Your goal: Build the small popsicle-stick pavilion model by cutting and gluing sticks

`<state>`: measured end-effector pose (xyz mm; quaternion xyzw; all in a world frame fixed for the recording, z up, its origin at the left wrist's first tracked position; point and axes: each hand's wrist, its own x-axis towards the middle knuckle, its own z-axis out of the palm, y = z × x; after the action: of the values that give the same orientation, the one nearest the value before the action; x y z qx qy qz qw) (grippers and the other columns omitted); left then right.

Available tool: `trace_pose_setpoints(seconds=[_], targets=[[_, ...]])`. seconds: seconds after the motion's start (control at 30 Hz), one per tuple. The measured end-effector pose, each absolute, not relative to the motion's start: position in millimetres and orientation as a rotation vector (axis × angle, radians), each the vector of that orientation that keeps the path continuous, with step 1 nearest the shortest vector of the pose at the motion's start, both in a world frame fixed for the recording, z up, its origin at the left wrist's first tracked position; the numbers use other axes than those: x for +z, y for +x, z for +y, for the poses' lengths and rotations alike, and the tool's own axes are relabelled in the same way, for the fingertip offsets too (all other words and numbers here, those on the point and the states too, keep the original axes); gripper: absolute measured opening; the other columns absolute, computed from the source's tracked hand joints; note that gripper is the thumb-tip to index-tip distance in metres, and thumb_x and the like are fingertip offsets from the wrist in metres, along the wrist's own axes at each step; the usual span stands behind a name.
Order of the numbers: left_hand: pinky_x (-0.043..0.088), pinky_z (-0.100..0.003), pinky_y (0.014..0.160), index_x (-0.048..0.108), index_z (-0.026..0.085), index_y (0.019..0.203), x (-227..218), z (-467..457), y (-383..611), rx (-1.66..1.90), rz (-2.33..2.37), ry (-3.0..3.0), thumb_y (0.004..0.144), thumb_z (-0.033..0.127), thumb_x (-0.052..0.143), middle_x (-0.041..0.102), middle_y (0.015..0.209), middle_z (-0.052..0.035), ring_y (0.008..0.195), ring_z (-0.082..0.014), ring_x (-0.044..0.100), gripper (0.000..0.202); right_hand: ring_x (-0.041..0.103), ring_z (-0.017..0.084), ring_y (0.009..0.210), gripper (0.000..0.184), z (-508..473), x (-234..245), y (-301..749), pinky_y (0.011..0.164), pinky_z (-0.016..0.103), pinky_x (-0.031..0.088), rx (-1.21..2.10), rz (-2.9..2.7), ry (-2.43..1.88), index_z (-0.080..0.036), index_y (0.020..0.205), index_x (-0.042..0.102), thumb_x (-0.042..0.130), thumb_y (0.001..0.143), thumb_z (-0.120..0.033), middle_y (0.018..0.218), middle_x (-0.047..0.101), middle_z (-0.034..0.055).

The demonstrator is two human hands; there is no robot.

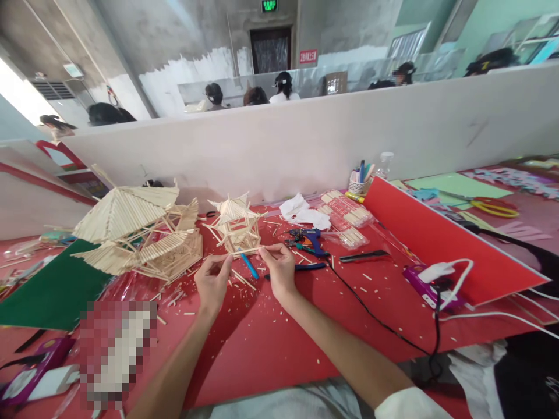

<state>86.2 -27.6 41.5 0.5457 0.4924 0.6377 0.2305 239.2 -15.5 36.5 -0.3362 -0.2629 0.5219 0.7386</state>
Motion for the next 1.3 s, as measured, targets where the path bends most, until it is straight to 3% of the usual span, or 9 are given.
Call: trace_pose_setpoints(seconds=[0.23,0.57,0.87,1.3], targets=[[0.041,-0.02,0.045,0.064,0.017,0.085,32.6,-19.8,88.9,1.741,1.315,1.167,0.081,0.048,0.075,0.057,0.057,0.006,0.044,-0.0095,0.052,0.033,0.072,0.017,0.074,0.046,-5.9,42.5,231.7,0.073,0.031,0.059,1.245,-0.559,-0.741,-0.022,0.07,0.055,0.095,0.055,-0.039,0.079,0.077,0.0013],[0.043,-0.021,0.048,0.071,0.015,0.091,36.5,-7.4,96.2,1.545,1.241,0.981,0.078,0.053,0.077,0.067,0.067,0.0005,0.049,-0.0101,0.057,0.041,0.071,0.017,0.072,0.055,15.2,38.6,222.4,0.073,0.031,0.057,1.345,-0.588,-0.771,-0.025,0.071,0.041,0.093,0.059,-0.036,0.079,0.076,-0.0007],[0.043,-0.021,0.048,0.073,0.013,0.085,37.8,11.3,105.3,1.536,1.195,0.837,0.074,0.051,0.081,0.066,0.061,0.0004,0.046,-0.0086,0.053,0.04,0.067,0.014,0.071,0.051,23.9,44.5,217.2,0.072,0.027,0.055,1.394,-0.49,-0.768,-0.024,0.071,0.045,0.094,0.062,-0.033,0.07,0.067,-0.0059],[0.047,-0.022,0.044,0.077,0.014,0.086,43.4,14.4,105.3,1.483,1.333,0.84,0.074,0.053,0.08,0.068,0.065,-0.0019,0.046,-0.0103,0.053,0.041,0.068,0.015,0.074,0.043,26.9,52.2,215.6,0.075,0.029,0.056,1.53,-0.424,-0.805,-0.023,0.073,0.052,0.093,0.064,-0.032,0.078,0.072,-0.0015]])
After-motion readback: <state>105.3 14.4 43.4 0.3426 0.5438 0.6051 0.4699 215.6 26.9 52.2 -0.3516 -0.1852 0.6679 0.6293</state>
